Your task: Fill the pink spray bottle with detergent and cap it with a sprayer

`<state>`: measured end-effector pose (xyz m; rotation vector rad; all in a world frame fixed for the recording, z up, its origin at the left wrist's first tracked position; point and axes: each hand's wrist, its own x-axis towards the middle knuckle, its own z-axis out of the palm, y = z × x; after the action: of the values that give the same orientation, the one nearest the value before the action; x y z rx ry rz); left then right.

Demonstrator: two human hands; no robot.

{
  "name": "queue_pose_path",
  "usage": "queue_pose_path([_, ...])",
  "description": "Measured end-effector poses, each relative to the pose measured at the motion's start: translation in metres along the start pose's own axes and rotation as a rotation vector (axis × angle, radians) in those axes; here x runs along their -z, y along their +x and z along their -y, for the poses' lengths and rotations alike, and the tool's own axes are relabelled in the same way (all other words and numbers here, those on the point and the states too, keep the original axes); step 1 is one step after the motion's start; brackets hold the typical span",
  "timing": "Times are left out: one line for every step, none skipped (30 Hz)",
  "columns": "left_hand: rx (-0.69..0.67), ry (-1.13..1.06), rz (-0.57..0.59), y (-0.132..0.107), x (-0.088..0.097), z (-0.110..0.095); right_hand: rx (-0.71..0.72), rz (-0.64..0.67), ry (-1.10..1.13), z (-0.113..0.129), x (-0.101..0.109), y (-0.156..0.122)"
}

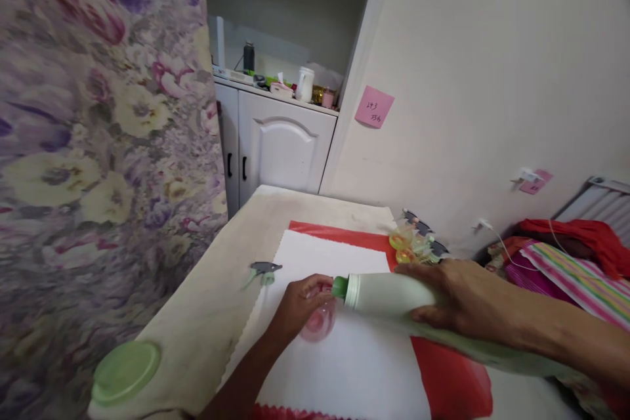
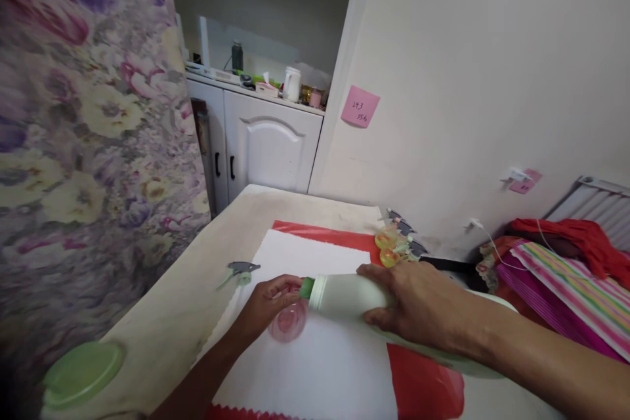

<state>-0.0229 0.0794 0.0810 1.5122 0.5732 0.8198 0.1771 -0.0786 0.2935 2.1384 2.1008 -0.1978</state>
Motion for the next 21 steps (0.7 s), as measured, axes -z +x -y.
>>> queue_pose_path([-0.001,-0.007,0.004,0.0000,-0.0001,0.0000,0.005,-0.004,0.003,0.0000,-0.0002,-0.0002])
queue_pose_path([-0.001,-0.013,0.006,0.0001,-0.0002,0.0002,0.008,-0.008,0.004,0.0001,-0.0004,-0.0005])
queue_pose_path([-0.001,-0.019,0.007,0.0003,-0.0004,0.0006,0.008,-0.011,0.003,0.0003,-0.0004,-0.0006])
queue_pose_path([0.000,-0.023,0.005,0.0005,-0.0006,0.0011,0.006,-0.015,0.000,0.0004,-0.0003,-0.0007])
queue_pose_path([0.001,-0.026,0.001,0.0008,-0.0008,0.0016,0.004,-0.019,-0.004,0.0006,-0.0002,-0.0008])
queue_pose_path([0.003,-0.027,-0.003,0.0011,-0.0009,0.0022,0.003,-0.022,-0.007,0.0007,0.0001,-0.0007])
queue_pose_path([0.004,-0.026,-0.007,0.0013,-0.0009,0.0026,0.006,-0.021,-0.007,0.0008,0.0004,-0.0006])
queue_pose_path([0.007,-0.026,-0.007,0.0015,-0.0009,0.0029,0.007,-0.017,-0.007,0.0009,0.0007,-0.0004])
queue_pose_path([0.009,-0.025,-0.006,0.0015,-0.0009,0.0031,0.007,-0.013,-0.007,0.0010,0.0010,-0.0002])
queue_pose_path([0.011,-0.024,-0.005,0.0014,-0.0008,0.0030,0.004,-0.009,-0.006,0.0011,0.0013,0.0000])
queue_pose_path([0.013,-0.021,-0.003,0.0012,-0.0007,0.0028,-0.001,-0.004,-0.005,0.0014,0.0015,0.0001])
queue_pose_path([0.015,-0.019,-0.001,0.0010,-0.0007,0.0026,-0.005,0.000,-0.006,0.0017,0.0016,0.0002])
queue_pose_path([0.017,-0.018,-0.001,0.0007,-0.0006,0.0023,-0.007,0.002,-0.006,0.0020,0.0017,0.0002])
queue_pose_path([0.016,-0.016,-0.001,0.0005,-0.0006,0.0021,-0.006,0.002,-0.006,0.0024,0.0017,0.0000])
queue_pose_path([0.013,-0.014,-0.001,0.0003,-0.0005,0.0020,-0.004,0.003,-0.006,0.0028,0.0017,-0.0002])
queue_pose_path([0.010,-0.012,0.001,0.0002,-0.0005,0.0021,-0.004,0.003,-0.008,0.0031,0.0018,-0.0005])
queue_pose_path([0.007,-0.011,0.003,0.0002,-0.0005,0.0024,-0.002,0.003,-0.010,0.0035,0.0019,-0.0009])
queue_pose_path([0.005,-0.011,0.003,0.0003,-0.0004,0.0027,0.002,0.000,-0.008,0.0038,0.0021,-0.0013])
queue_pose_path([0.002,-0.010,0.005,0.0004,-0.0004,0.0030,0.007,-0.002,-0.005,0.0041,0.0025,-0.0016])
queue_pose_path([0.000,-0.010,0.008,0.0005,-0.0003,0.0033,0.013,-0.003,-0.001,0.0045,0.0030,-0.0018])
queue_pose_path([-0.003,-0.010,0.010,0.0007,-0.0002,0.0034,0.020,-0.002,0.003,0.0050,0.0037,-0.0020])
